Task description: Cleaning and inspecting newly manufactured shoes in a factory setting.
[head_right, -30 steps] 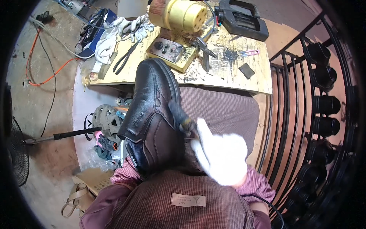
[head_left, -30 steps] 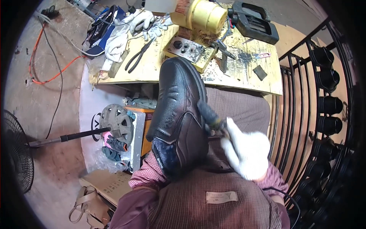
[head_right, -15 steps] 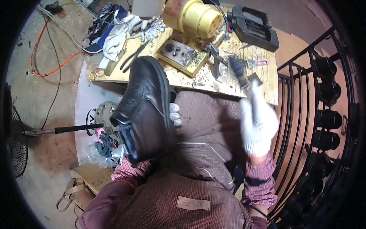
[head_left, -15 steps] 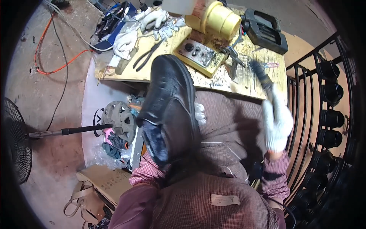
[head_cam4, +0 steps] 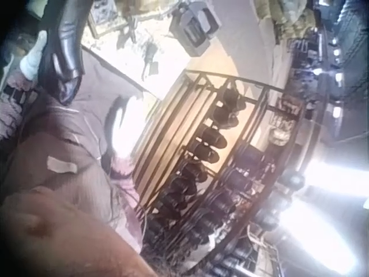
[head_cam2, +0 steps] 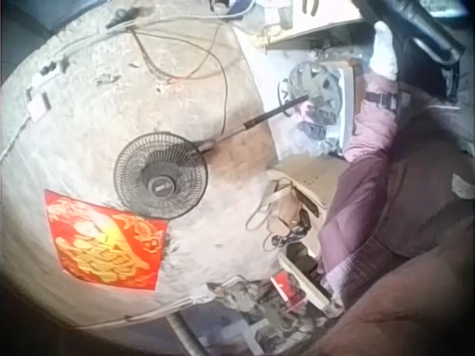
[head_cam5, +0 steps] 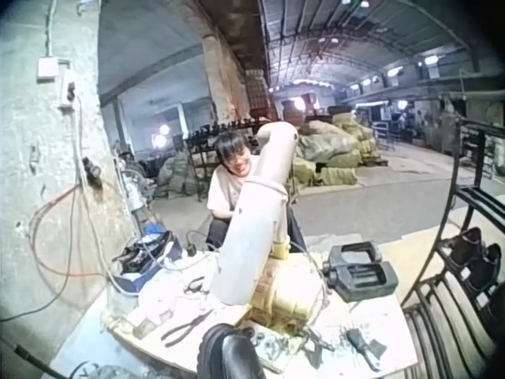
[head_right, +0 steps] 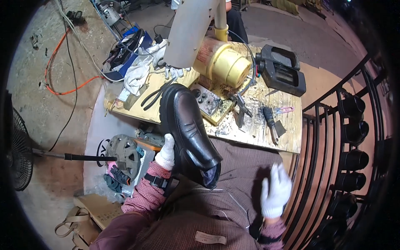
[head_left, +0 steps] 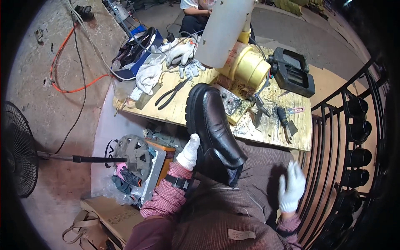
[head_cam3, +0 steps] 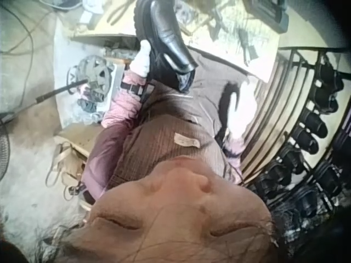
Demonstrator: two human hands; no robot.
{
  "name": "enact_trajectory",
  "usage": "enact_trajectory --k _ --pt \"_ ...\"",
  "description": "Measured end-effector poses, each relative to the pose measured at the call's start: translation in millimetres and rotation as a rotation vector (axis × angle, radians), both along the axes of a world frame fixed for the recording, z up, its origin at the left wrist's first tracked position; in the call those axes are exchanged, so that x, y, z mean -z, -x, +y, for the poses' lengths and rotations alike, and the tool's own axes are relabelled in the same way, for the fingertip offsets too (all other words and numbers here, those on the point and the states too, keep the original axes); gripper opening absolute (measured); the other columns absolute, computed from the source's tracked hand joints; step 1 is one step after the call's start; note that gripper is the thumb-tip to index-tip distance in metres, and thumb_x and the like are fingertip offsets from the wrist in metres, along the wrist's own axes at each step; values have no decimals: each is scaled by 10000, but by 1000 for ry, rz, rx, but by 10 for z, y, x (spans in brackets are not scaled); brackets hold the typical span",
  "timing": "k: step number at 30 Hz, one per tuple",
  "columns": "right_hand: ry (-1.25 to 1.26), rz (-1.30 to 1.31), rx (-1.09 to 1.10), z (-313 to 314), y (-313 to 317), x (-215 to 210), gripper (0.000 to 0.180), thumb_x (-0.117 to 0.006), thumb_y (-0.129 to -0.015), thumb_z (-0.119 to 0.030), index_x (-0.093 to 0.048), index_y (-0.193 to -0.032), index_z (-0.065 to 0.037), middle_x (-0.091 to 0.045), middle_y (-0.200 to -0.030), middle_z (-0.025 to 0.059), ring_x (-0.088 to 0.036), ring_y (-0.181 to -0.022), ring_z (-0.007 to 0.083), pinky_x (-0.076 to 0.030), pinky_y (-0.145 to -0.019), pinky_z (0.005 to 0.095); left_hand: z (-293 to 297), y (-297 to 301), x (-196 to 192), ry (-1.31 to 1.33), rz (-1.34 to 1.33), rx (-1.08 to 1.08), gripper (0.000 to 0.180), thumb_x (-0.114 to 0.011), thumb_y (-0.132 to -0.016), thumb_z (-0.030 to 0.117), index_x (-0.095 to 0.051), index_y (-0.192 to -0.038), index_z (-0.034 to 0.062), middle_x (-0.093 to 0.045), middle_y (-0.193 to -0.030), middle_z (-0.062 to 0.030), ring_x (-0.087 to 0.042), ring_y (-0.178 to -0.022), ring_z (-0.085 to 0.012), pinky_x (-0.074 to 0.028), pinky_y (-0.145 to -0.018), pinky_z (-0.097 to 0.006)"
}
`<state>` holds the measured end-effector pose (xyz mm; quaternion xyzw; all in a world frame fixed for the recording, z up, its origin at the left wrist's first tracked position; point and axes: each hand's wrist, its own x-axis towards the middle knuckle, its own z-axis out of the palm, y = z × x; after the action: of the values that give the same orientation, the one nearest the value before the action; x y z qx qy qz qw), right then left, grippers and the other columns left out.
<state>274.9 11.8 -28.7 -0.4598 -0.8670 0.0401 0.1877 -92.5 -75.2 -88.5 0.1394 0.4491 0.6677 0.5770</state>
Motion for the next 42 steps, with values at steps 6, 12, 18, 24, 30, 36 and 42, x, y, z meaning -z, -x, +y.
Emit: enact_trajectory --k 6,12,18,24,30,36,42 --pt "183 7 -103 -730 36 -284 606 -717 -860 -357 -613 -1337 2 -582 -1351 290 -639 -1028 416 -520 -887 475 163 -71 31 217 33 19 893 -386 -996 755 -418 -1557 60 -547 -1490 -129 -558 -1319 -300 -429 -1171 -431" --pt "325 190 -658 -447 60 -703 647 -739 -846 -273 -530 -1412 -40 -500 -1435 272 -654 -979 402 -543 -779 496 208 -945 -372 -111 -33 217 987 -431 -916 841 -347 -1605 138 -440 -1587 -102 -457 -1410 -320 -338 -1228 -481" --pt "-8 221 -378 -894 -501 -1416 464 -668 -914 -497 -673 -1145 -95 -685 -1107 78 -649 -877 326 -500 -700 455 543 -1811 -728 -487 -247 706 899 -347 -980 801 -394 -1582 135 -459 -1568 -106 -430 -1424 -324 -304 -1231 -467" --pt "-175 -253 -138 -1713 -872 -1298 356 -683 -843 -338 -697 -1090 -82 -649 -972 165 -599 -632 274 -513 -520 371 840 -2311 -259 -395 -788 1156 643 -645 -1012 349 -416 -1532 48 -528 -1494 -120 -535 -1338 -297 -446 -1159 -450" --pt "41 57 -146 -1715 -838 -662 419 -685 -843 -204 -687 -1219 -20 -703 -1140 179 -685 -937 355 -557 -839 443 628 -2167 54 -646 -250 1064 838 -913 -765 155 -507 -1484 13 -611 -1428 -93 -575 -1300 -257 -436 -1144 -403" --pt "493 172 23 -1606 -764 -464 435 -695 -879 -275 -669 -1232 -22 -691 -1102 179 -672 -974 365 -545 -871 442 504 -1807 -294 -371 -328 1118 975 -970 -696 191 -475 -1522 39 -582 -1470 -85 -532 -1354 -250 -392 -1174 -402" --pt "513 50 50 -1571 -762 -584 501 -722 -872 -359 -653 -1262 -51 -675 -1101 192 -663 -976 376 -545 -873 450 496 -1837 -422 -399 -398 1097 982 -962 -705 189 -457 -1535 42 -576 -1477 -88 -527 -1364 -249 -398 -1170 -400"
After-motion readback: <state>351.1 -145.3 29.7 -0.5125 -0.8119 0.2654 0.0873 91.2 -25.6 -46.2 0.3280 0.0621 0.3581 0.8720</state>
